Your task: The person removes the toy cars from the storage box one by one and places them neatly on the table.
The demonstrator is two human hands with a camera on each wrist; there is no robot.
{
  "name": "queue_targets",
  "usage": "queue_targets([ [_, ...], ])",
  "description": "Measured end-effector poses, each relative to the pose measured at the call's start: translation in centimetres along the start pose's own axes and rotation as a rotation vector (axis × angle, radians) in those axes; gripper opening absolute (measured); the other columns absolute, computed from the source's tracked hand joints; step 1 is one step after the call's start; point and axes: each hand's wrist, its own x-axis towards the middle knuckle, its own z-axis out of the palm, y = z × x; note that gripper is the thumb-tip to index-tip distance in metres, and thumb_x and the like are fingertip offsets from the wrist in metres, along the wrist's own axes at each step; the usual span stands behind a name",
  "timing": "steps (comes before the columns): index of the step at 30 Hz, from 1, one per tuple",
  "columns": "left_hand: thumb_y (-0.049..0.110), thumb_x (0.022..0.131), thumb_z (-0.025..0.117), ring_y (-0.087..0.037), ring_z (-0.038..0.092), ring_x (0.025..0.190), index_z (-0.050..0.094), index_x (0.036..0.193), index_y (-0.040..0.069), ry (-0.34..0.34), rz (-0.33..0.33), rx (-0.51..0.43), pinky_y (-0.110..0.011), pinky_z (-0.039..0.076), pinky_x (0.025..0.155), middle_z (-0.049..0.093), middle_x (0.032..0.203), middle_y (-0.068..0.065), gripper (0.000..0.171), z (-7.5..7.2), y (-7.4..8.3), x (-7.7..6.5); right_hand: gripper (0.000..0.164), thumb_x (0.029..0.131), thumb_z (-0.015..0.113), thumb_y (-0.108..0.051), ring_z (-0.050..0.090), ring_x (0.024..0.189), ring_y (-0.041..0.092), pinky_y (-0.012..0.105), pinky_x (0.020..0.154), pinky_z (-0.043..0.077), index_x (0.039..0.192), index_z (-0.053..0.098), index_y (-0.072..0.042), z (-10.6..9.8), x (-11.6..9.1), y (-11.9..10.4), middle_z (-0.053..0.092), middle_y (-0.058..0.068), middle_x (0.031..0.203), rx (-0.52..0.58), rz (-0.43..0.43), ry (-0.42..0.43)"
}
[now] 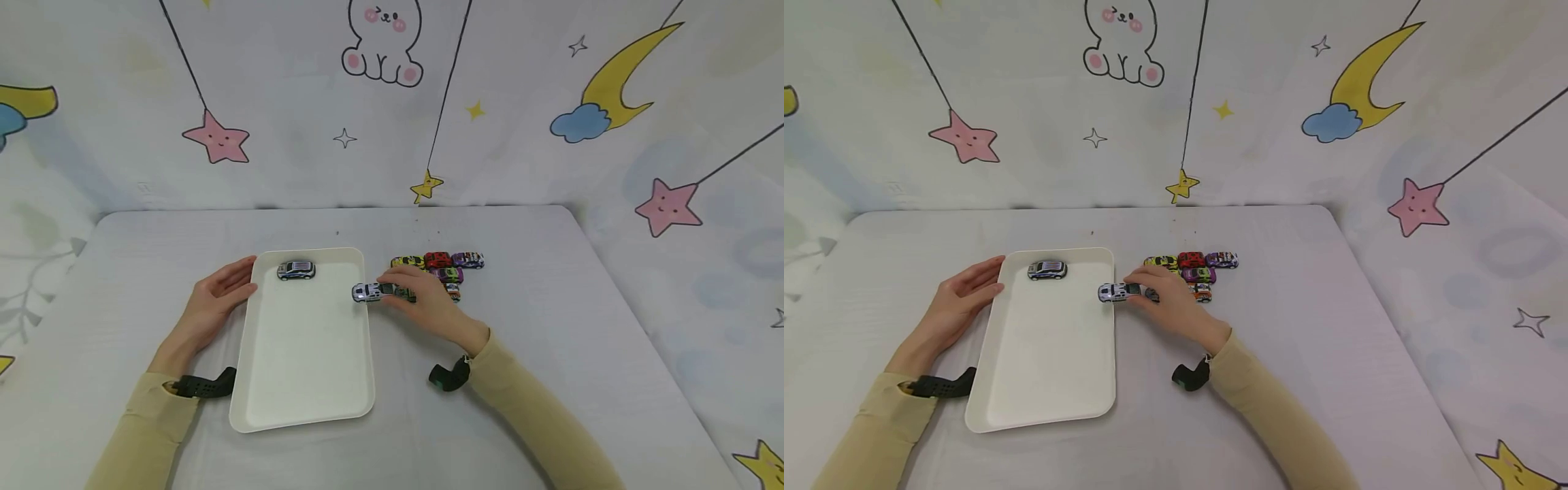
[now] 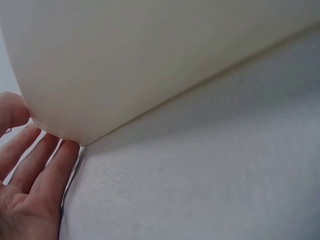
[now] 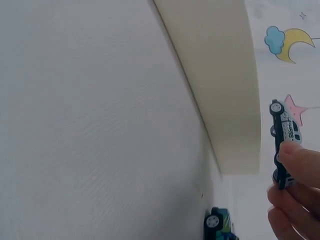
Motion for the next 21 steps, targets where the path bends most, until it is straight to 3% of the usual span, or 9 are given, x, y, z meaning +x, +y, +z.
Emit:
queue_targets([
  [8, 0.005, 0.098, 0.064, 0.004, 0.053, 0.126, 0.042, 0.151, 0.003, -0.008, 0.016, -0.024, -0.012, 0.048, 0.098, 0.050, 0.151, -0.001, 0.058, 0.2, -0.2, 0.0, 0.034, 0.088, 0.077, -0.013, 0.064, 0.112, 0.023, 0.040, 0.094, 0.056, 0.121, 0.071, -0.007, -1.6, -1.8, 1.9, 0.068, 0.007, 0.121, -0.016, -0.015, 0.066],
  [16, 0.007, 0.098, 0.064, 0.004, 0.052, 0.128, 0.041, 0.151, 0.002, -0.001, 0.010, 0.000, -0.011, 0.048, 0.098, 0.048, 0.153, -0.004, 0.058, 0.2, 0.0, -0.1, 0.036, 0.087, 0.077, -0.009, 0.065, 0.111, 0.026, 0.042, 0.093, 0.054, 0.122, 0.070, -0.004, -3.4, -4.2, 3.9, 0.068, 0.009, 0.120, -0.055, 0.042, 0.132],
  [19, 0.006, 0.098, 0.064, 0.004, 0.052, 0.128, 0.042, 0.151, 0.002, 0.004, 0.010, -0.005, -0.011, 0.048, 0.098, 0.048, 0.153, -0.004, 0.058, 0.2, 0.0, -0.1, 0.036, 0.087, 0.077, -0.007, 0.065, 0.098, 0.024, 0.042, 0.084, 0.054, 0.122, 0.070, -0.003, -4.0, -4.7, 4.5, 0.068, 0.009, 0.121, -0.060, 0.050, 0.145],
  [21, 0.006, 0.098, 0.064, 0.003, 0.052, 0.128, 0.041, 0.151, 0.002, 0.000, 0.009, -0.011, -0.012, 0.048, 0.099, 0.048, 0.153, -0.004, 0.058, 0.2, 0.0, -0.1, 0.036, 0.087, 0.077, -0.006, 0.064, 0.097, 0.023, 0.042, 0.082, 0.054, 0.122, 0.070, -0.004, -4.4, -5.1, 4.8, 0.068, 0.008, 0.121, -0.067, 0.056, 0.150],
])
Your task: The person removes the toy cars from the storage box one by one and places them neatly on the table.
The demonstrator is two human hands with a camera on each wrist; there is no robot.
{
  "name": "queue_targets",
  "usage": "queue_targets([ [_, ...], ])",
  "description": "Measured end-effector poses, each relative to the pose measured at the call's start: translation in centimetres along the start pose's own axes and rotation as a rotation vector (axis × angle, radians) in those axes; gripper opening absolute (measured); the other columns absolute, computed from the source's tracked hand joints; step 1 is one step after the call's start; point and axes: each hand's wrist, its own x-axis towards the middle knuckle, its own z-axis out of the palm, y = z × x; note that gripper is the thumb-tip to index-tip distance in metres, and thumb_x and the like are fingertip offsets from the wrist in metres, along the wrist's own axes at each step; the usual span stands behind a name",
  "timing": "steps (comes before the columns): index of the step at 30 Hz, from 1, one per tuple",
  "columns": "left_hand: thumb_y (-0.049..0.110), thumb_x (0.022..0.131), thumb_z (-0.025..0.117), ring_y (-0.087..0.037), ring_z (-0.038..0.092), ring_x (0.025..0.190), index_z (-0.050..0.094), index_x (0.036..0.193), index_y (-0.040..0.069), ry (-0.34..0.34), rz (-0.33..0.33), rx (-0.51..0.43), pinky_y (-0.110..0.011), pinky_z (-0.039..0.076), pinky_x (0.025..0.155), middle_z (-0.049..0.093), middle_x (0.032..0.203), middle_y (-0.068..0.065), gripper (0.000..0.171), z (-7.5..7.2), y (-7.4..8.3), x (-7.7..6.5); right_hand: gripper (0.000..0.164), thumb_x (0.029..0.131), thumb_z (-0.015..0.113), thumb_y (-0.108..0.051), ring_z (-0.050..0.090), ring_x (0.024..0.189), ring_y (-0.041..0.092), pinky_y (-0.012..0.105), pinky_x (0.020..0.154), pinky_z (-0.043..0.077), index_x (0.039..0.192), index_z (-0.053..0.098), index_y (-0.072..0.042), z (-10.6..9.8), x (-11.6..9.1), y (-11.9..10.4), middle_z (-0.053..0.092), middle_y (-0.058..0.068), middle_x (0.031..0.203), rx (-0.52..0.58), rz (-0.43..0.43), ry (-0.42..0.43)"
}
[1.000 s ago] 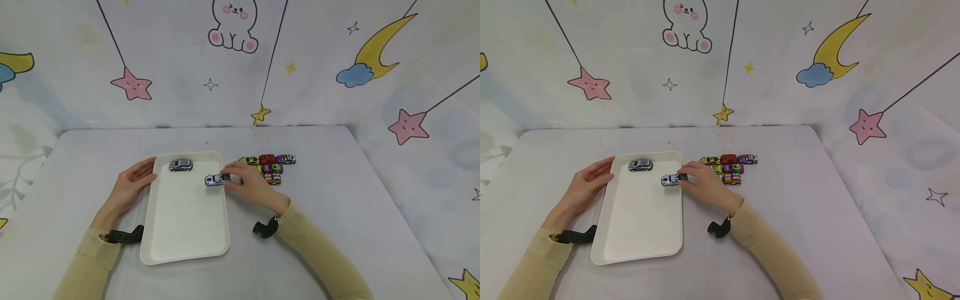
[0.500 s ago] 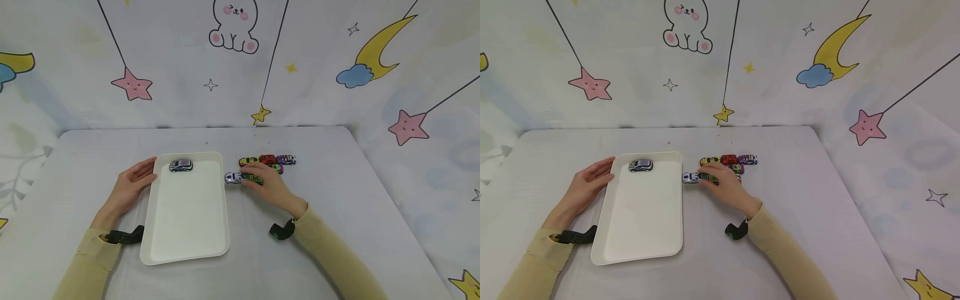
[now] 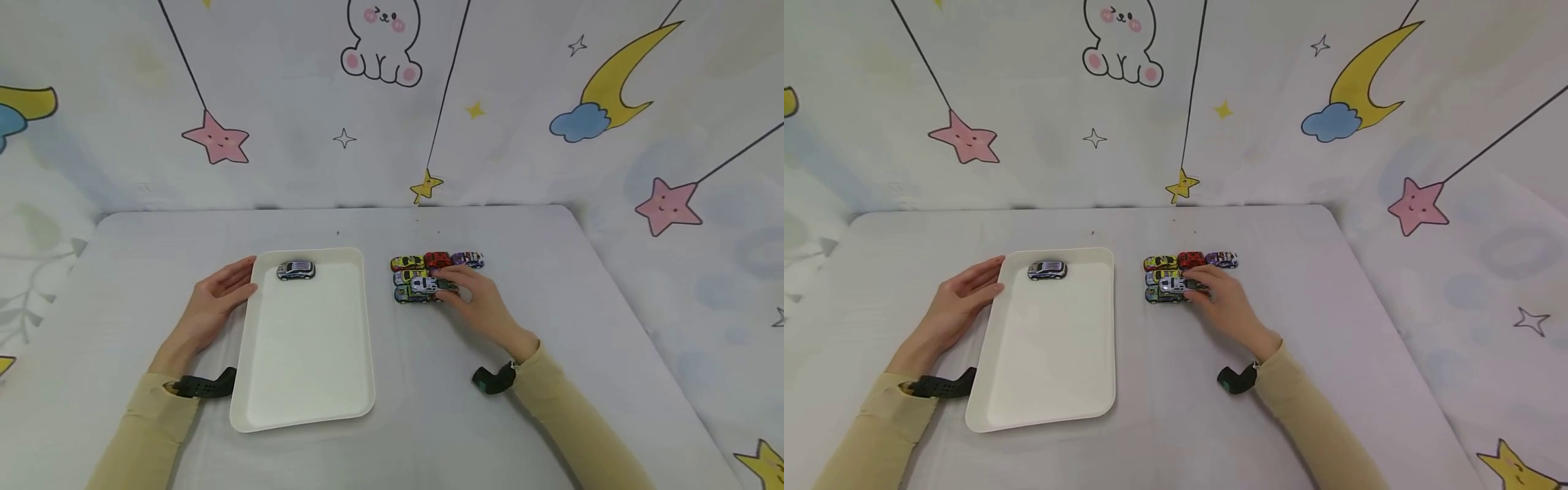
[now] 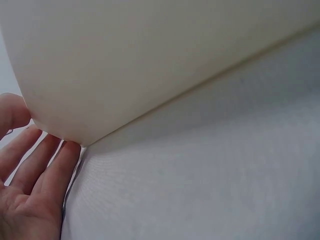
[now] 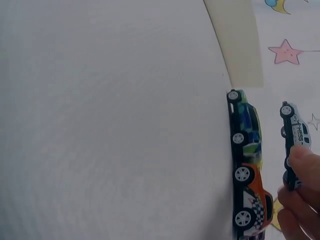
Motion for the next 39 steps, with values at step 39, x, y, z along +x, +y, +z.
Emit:
queue_targets([
  [39, 0.004, 0.097, 0.065, 0.005, 0.054, 0.125, 0.042, 0.150, 0.002, 0.007, 0.009, -0.007, -0.011, 0.048, 0.097, 0.052, 0.148, 0.001, 0.058, 0.2, 0.0, 0.0, 0.036, 0.090, 0.068, 0.007, 0.062, 0.117, 0.031, 0.016, 0.101, 0.044, 0.124, 0.068, -0.003, -1.9, -2.8, 6.8, 0.066, 0.013, 0.124, -0.034, 0.154, 0.273],
])
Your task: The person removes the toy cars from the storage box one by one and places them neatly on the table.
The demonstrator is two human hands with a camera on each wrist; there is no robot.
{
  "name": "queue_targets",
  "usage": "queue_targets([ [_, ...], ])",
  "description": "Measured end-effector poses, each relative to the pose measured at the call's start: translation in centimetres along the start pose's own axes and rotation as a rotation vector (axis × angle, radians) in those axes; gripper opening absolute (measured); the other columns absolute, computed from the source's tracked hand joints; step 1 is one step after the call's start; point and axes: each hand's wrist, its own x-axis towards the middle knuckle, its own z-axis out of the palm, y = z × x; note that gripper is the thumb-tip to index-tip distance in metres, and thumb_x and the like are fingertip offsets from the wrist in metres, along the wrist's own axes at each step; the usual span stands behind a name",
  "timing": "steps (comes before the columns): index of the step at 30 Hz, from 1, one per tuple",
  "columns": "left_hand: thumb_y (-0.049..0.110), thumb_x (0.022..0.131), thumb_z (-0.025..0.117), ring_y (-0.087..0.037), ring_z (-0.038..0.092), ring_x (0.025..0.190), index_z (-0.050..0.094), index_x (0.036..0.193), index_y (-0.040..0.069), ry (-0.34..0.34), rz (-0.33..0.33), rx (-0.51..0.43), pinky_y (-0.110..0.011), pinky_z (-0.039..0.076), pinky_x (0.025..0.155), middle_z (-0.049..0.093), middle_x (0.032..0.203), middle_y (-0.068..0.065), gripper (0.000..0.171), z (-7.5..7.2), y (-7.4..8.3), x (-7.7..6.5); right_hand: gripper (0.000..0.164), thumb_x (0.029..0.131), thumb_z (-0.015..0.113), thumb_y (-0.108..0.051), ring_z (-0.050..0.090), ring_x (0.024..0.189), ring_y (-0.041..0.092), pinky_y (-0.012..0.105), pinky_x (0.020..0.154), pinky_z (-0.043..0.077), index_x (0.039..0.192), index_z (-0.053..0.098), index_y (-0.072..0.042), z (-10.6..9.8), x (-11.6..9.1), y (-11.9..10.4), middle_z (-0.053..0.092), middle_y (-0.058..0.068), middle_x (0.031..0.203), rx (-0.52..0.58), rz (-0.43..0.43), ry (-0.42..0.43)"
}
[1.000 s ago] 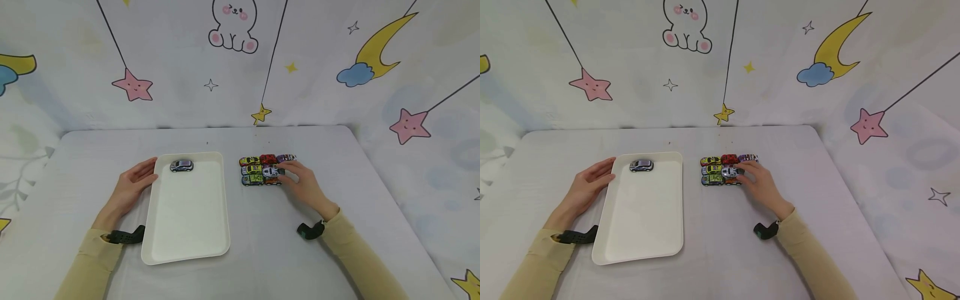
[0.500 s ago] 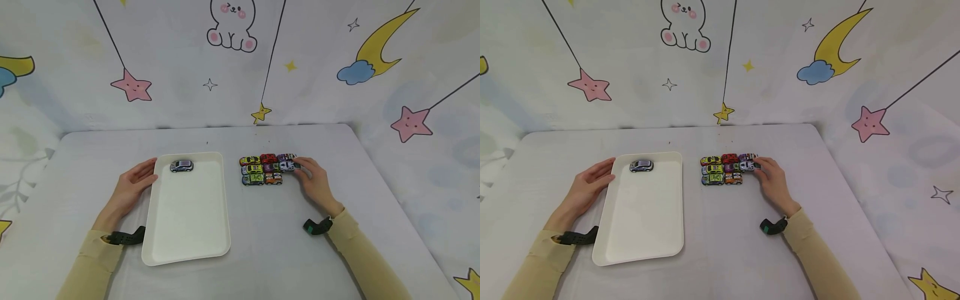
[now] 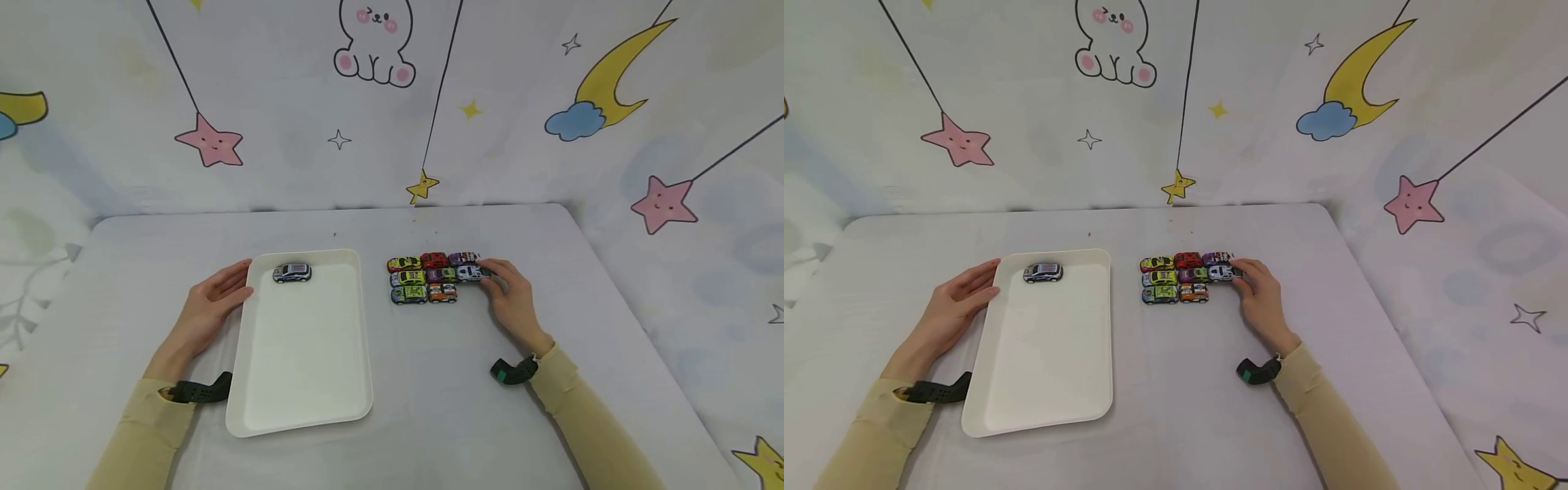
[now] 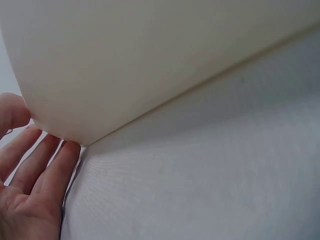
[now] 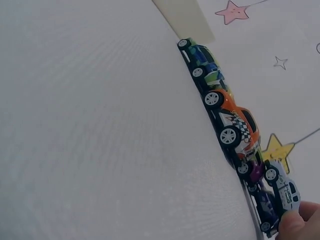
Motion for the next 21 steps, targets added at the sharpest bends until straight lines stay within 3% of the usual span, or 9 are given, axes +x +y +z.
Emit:
queue_targets([
  [6, 0.004, 0.097, 0.064, 0.005, 0.054, 0.124, 0.042, 0.151, 0.002, -0.006, 0.001, -0.004, -0.012, 0.049, 0.097, 0.054, 0.146, 0.005, 0.058, -0.12, -0.05, -0.05, 0.034, 0.089, 0.068, 0.009, 0.065, 0.106, 0.029, 0.014, 0.090, 0.045, 0.121, 0.069, -0.003, 0.19, -0.09, 0.12, 0.068, 0.013, 0.120, -0.009, 0.062, 0.024],
  [15, 0.006, 0.097, 0.064, 0.007, 0.054, 0.123, 0.041, 0.151, 0.003, -0.004, -0.010, 0.007, -0.011, 0.049, 0.097, 0.053, 0.147, 0.004, 0.059, -0.03, 0.04, -0.10, 0.033, 0.088, 0.067, 0.011, 0.064, 0.104, 0.027, 0.011, 0.088, 0.043, 0.118, 0.070, -0.002, 0.13, -0.19, 0.19, 0.068, 0.013, 0.118, -0.038, 0.119, 0.040],
  [21, 0.006, 0.097, 0.064, 0.006, 0.054, 0.123, 0.041, 0.151, 0.003, -0.001, -0.010, 0.008, -0.011, 0.048, 0.097, 0.053, 0.147, 0.003, 0.059, -0.01, 0.06, -0.08, 0.033, 0.089, 0.066, 0.010, 0.063, 0.111, 0.027, 0.028, 0.094, 0.049, 0.120, 0.070, -0.003, 0.09, -0.14, 0.16, 0.067, 0.012, 0.121, -0.041, 0.139, 0.009],
])
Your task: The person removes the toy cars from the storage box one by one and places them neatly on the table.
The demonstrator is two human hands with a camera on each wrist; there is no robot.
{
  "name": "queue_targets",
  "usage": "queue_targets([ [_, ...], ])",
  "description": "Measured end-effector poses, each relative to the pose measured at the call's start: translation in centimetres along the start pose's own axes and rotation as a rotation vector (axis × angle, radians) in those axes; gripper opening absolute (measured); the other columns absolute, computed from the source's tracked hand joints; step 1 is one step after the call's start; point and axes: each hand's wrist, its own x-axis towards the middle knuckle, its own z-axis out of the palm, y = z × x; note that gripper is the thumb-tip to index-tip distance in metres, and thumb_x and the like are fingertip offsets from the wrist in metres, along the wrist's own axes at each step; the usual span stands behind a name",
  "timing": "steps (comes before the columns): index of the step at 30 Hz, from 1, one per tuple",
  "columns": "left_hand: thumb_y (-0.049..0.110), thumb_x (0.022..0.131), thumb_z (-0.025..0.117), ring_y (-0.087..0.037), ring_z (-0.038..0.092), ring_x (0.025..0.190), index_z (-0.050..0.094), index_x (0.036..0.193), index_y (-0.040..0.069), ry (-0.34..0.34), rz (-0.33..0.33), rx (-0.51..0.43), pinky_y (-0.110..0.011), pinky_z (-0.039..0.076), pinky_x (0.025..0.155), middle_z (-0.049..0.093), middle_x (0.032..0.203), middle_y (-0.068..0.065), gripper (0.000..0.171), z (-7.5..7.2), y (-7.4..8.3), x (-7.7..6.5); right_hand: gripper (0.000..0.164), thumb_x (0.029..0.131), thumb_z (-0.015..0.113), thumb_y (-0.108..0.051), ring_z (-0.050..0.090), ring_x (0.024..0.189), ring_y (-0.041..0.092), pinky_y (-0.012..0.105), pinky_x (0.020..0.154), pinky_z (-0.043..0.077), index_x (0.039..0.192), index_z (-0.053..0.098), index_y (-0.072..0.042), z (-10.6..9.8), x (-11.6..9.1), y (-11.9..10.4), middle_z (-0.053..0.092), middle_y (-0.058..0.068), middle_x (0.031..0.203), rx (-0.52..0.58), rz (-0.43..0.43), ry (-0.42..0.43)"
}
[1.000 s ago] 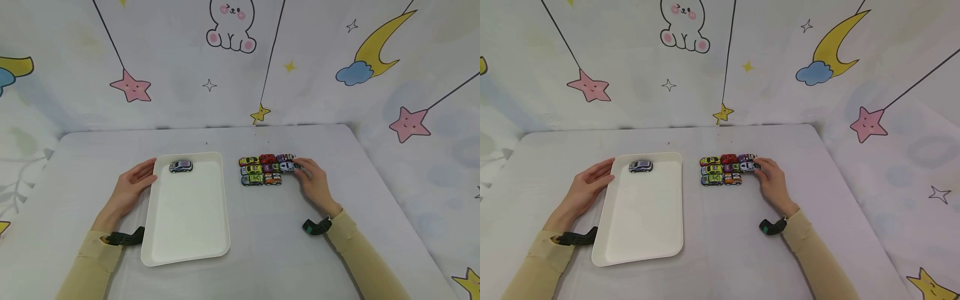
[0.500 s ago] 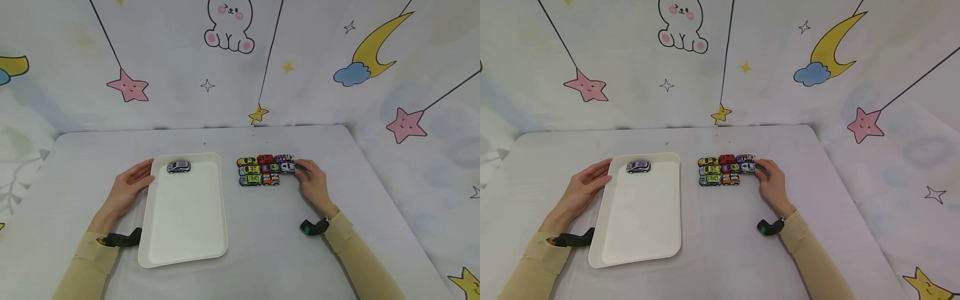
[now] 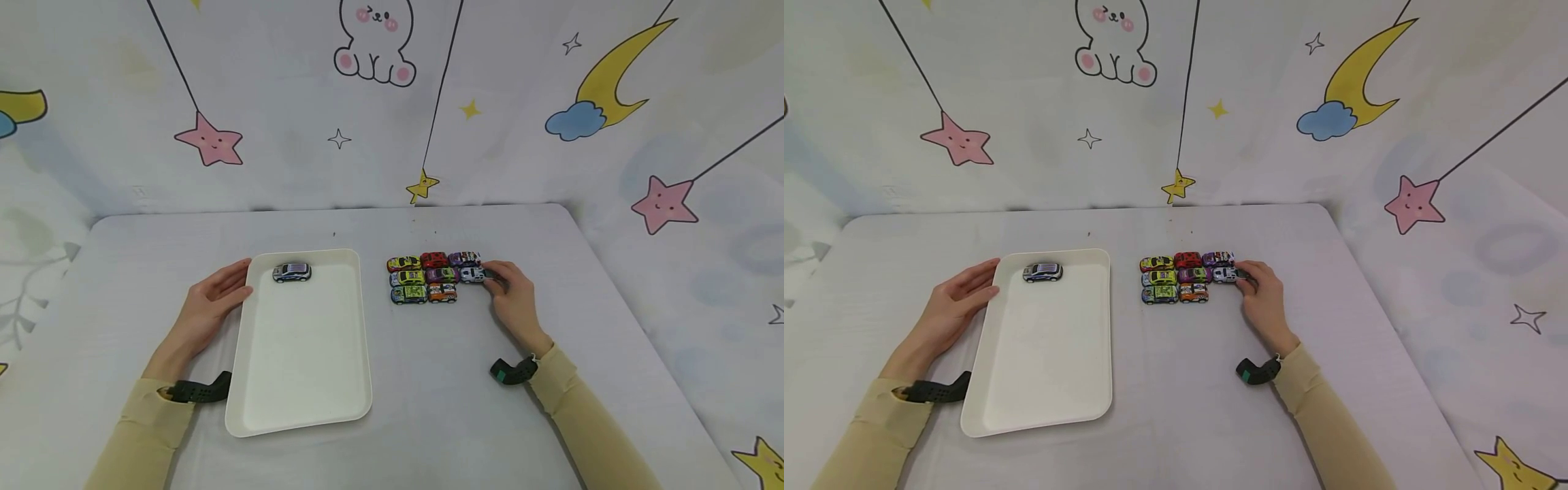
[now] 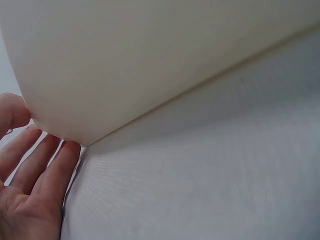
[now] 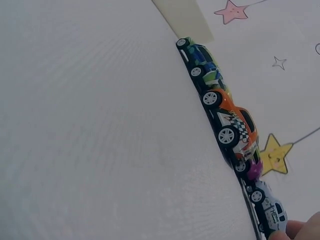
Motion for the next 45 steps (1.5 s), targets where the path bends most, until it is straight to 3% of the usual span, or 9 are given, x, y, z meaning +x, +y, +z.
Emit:
queue_targets([
  [4, 0.006, 0.097, 0.065, 0.007, 0.054, 0.123, 0.041, 0.151, 0.003, 0.002, -0.002, 0.000, -0.011, 0.048, 0.097, 0.053, 0.146, 0.005, 0.059, -0.01, 0.02, 0.01, 0.034, 0.089, 0.065, 0.011, 0.061, 0.115, 0.028, 0.043, 0.100, 0.050, 0.121, 0.069, -0.002, -0.07, 0.04, -0.16, 0.065, 0.012, 0.123, 0.015, 0.015, -0.022],
  [9, 0.005, 0.097, 0.065, 0.006, 0.054, 0.123, 0.041, 0.151, 0.002, 0.002, 0.000, -0.007, -0.012, 0.048, 0.097, 0.053, 0.146, 0.004, 0.059, -0.04, -0.02, 0.01, 0.036, 0.089, 0.063, 0.011, 0.058, 0.121, 0.031, 0.050, 0.105, 0.046, 0.123, 0.068, -0.001, -0.12, 0.07, -0.31, 0.063, 0.013, 0.125, 0.026, 0.025, -0.041],
  [34, 0.005, 0.097, 0.065, 0.005, 0.055, 0.124, 0.042, 0.151, 0.003, 0.007, 0.005, -0.008, -0.011, 0.048, 0.097, 0.052, 0.148, 0.001, 0.059, -0.15, 0.05, 0.11, 0.037, 0.088, 0.063, 0.009, 0.059, 0.120, 0.030, 0.049, 0.104, 0.047, 0.123, 0.069, -0.002, 0.22, 0.21, -0.13, 0.064, 0.013, 0.123, 0.014, 0.016, -0.020],
  [45, 0.005, 0.097, 0.065, 0.004, 0.055, 0.124, 0.043, 0.150, 0.002, 0.007, 0.005, -0.003, -0.011, 0.049, 0.097, 0.053, 0.148, 0.000, 0.058, -0.07, -0.03, 0.09, 0.039, 0.086, 0.062, 0.012, 0.059, 0.120, 0.033, 0.052, 0.109, 0.045, 0.122, 0.068, 0.000, 0.13, 0.02, -0.06, 0.064, 0.015, 0.124, 0.073, 0.022, -0.002],
])
